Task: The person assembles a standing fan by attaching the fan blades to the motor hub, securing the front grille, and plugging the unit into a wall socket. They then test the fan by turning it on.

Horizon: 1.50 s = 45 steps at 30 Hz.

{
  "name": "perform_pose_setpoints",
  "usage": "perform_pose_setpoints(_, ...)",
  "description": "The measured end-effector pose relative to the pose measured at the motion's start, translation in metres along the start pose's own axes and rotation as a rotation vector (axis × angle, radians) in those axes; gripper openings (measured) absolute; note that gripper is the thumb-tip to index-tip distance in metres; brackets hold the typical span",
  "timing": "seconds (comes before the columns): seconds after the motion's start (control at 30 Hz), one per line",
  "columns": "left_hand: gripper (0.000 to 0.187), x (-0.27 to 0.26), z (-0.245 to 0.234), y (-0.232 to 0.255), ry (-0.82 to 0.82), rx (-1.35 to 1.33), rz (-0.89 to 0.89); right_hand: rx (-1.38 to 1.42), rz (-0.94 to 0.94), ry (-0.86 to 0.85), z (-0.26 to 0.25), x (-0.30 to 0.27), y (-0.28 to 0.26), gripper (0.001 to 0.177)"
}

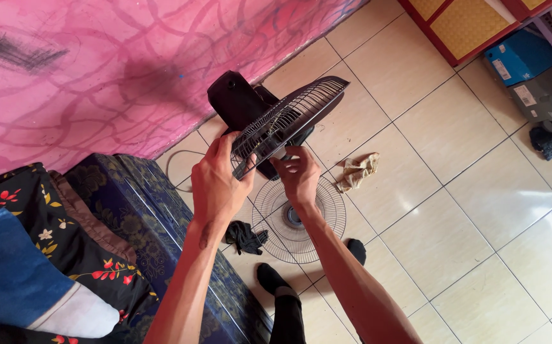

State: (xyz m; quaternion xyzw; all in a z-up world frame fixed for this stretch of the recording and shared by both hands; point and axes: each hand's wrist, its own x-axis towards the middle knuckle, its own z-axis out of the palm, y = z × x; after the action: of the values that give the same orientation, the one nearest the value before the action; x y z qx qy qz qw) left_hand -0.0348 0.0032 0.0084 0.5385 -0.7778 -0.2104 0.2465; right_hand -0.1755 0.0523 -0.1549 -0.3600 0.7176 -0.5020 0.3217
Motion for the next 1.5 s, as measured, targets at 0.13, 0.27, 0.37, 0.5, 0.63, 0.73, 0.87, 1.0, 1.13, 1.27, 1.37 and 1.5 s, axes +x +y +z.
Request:
perform_pose_setpoints(0.13,0.037,0.0,0.003,0.0,0.017,-0.004,0.007,-0.171,-0.35,0.042,-0.005,-0.007,-0.008,0.027)
perform_pose_setpoints(0.27,0.036,-0.002,0.004,-0.002,0.03,-0.02,0.017,-0.201,-0.422,-0.033,-0.009,-0.02,-0.016,0.02)
perform_pose_setpoints(0.37,0.036,-0.002,0.005,-0.001,0.012,-0.015,-0.021,-0.163,-0.625,-0.124,-0.018,-0.028,-0.012,0.021)
perform_pose_setpoints(0.5,0.037,-0.002,0.006,-0.002,0.034,-0.002,0.012,-0.054,-0.21,-0.086,-0.014,-0.024,-0.003,0.037)
perform_pose_setpoints(0.63,0.038,-0.001,0.007,-0.003,0.044,0.0,0.023,-0.187,-0.106,-0.203,-0.014,-0.021,-0.008,0.061)
perform_pose_setpoints(0.73,0.038,-0.001,0.006,-0.003,0.048,-0.007,0.019,-0.263,-0.168,-0.305,-0.01,-0.033,-0.008,0.055)
perform_pose_setpoints(0.87,0.037,0.001,0.006,-0.002,0.023,-0.026,-0.009,-0.271,-0.319,-0.303,-0.01,-0.044,0.003,0.039)
perform_pose_setpoints(1.0,0.036,-0.001,0.005,-0.003,0.022,-0.006,-0.003,-0.208,-0.194,-0.205,-0.01,-0.033,0.003,0.061)
perform_pose_setpoints(1.13,0.038,-0.001,0.006,-0.004,0.028,-0.002,0.001,-0.246,-0.212,-0.244,-0.013,-0.02,-0.001,0.077)
perform_pose_setpoints(1.27,0.037,0.001,0.005,-0.003,0.023,-0.013,-0.015,-0.267,-0.258,-0.351,-0.016,-0.026,0.002,0.074)
perform_pose_setpoints(1.37,0.035,0.001,0.004,-0.002,0.048,-0.008,0.014,-0.395,-0.362,-0.454,-0.02,-0.032,0.011,0.04)
perform_pose_setpoints(1.5,0.034,0.0,0.004,-0.001,0.032,-0.015,-0.005,-0.199,-0.291,-0.279,-0.022,-0.027,0.015,0.072)
